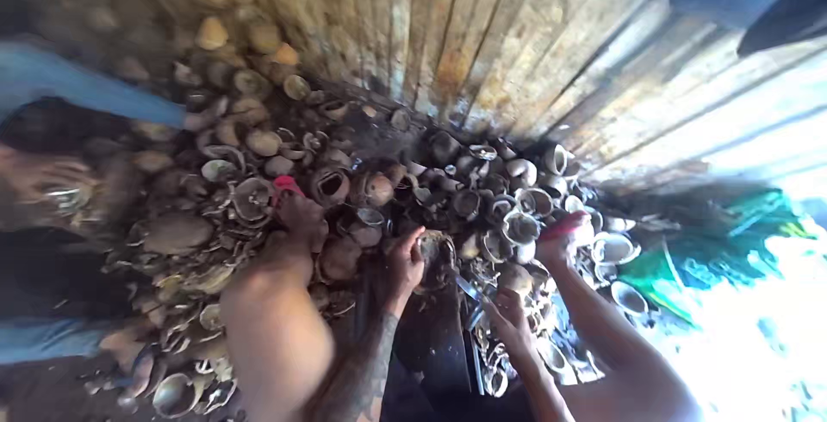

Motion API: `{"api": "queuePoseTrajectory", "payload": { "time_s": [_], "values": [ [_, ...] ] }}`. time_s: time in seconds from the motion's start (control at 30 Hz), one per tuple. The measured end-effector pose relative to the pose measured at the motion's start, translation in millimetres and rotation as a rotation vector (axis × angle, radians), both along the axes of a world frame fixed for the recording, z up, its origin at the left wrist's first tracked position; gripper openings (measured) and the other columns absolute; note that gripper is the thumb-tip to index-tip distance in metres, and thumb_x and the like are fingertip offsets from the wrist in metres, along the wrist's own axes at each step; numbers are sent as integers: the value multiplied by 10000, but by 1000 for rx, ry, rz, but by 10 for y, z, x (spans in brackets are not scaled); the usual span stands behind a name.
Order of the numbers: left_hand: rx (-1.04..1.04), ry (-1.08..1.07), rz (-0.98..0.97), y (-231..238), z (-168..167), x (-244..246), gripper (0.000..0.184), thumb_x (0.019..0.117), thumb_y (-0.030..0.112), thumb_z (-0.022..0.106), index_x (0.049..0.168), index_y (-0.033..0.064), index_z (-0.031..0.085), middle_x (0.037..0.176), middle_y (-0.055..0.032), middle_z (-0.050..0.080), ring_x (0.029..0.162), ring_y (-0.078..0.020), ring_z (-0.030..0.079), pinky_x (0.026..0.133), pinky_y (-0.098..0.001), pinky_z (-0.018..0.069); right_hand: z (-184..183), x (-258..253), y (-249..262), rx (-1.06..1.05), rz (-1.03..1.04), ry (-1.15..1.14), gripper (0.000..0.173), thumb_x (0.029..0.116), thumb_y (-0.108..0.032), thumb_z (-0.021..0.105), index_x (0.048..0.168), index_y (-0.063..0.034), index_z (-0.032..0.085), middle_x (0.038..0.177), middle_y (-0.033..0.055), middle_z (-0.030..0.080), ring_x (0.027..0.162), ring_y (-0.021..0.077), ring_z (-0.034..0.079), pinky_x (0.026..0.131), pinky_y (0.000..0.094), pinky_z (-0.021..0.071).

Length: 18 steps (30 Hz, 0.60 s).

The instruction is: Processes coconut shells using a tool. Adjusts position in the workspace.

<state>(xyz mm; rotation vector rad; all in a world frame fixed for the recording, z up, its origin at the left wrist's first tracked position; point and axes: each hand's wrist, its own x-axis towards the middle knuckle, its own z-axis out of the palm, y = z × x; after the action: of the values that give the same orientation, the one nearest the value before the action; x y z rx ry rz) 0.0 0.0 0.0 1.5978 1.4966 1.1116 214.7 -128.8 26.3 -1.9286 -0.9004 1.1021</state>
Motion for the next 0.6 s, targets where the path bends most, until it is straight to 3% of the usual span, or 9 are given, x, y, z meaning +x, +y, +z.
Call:
{"api": "queuePoseTrajectory", "payload": {
  "time_s": [0.07, 0.1, 0.17, 0.2, 0.3, 0.37, 0.43, 0.53, 0.6],
  "values": [
    [22, 13, -15, 16, -65, -19, 358, 1018, 30, 464, 1305, 6, 676, 1275, -176, 700, 1209, -263, 666, 1093, -442, 497, -81, -119, 29, -52, -92, 264, 634, 987, -229, 689, 1500, -17, 383, 1298, 181, 622, 1116, 224, 654, 926, 410, 578],
    [33, 30, -29, 45, -88, -36, 356, 1010, 34, 467, 1286, 9, 690, 1237, -173, 718, 1179, -267, 681, 1075, -460, 503, -86, -196, 50, -29, -155, 340, 538, 1001, -187, 665, 1452, -7, 433, 1225, 162, 643, 1044, 200, 664, 883, 386, 583],
    [-6, 101, -72, 108, -71, -72, 343, 1021, 66, 475, 1270, 39, 709, 1179, -155, 742, 1125, -260, 705, 1044, -469, 519, -64, -330, 76, -1, -249, 439, 300, 1026, -155, 614, 1267, 8, 545, 896, 98, 669, 726, 147, 660, 666, 323, 591],
    [-53, 151, -100, 129, -20, -86, 339, 1035, 88, 477, 1277, 61, 711, 1177, -147, 744, 1123, -259, 706, 1042, -468, 521, -56, -392, 86, -13, -288, 492, 225, 1040, -162, 595, 1183, 8, 559, 748, 76, 629, 589, 142, 614, 559, 316, 566],
    [-130, 197, -139, 216, 42, -94, 334, 1038, 104, 482, 1265, 109, 726, 1213, -110, 737, 1157, -240, 691, 1051, -466, 515, -116, -536, 225, -97, -437, 432, 179, 933, -117, 744, 944, -9, 601, 581, 37, 513, 429, 119, 443, 415, 300, 426],
    [-158, 151, -132, 276, 66, -96, 329, 1036, 89, 481, 1251, 94, 730, 1215, -113, 733, 1155, -229, 685, 1045, -449, 512, -192, -408, 394, -94, -395, 328, 226, 840, -80, 816, 881, -7, 606, 597, 47, 544, 440, 127, 462, 421, 318, 434],
    [-223, 135, -132, 274, 132, -83, 326, 1049, 94, 475, 1259, 98, 724, 1221, -116, 730, 1155, -223, 683, 1049, -446, 506, -360, -127, 498, -51, -233, 326, 256, 821, -105, 820, 928, -7, 609, 648, 46, 572, 481, 127, 495, 462, 320, 469],
    [-223, 156, -130, 274, 140, -63, 319, 1061, 114, 482, 1270, 107, 723, 1219, -118, 735, 1144, -242, 694, 1039, -471, 507, -403, 2, 639, 180, 10, 126, 283, 713, -130, 872, 819, -74, 615, 663, -23, 606, 559, 59, 562, 561, 261, 519],
    [-225, 194, -119, 216, 122, -67, 326, 1064, 118, 477, 1286, 109, 715, 1232, -119, 732, 1157, -256, 693, 1052, -482, 499, -210, -121, 523, 214, 168, -63, 329, 736, -202, 863, 934, -36, 660, 762, 8, 651, 677, 73, 619, 683, 290, 560]
  ]
}}
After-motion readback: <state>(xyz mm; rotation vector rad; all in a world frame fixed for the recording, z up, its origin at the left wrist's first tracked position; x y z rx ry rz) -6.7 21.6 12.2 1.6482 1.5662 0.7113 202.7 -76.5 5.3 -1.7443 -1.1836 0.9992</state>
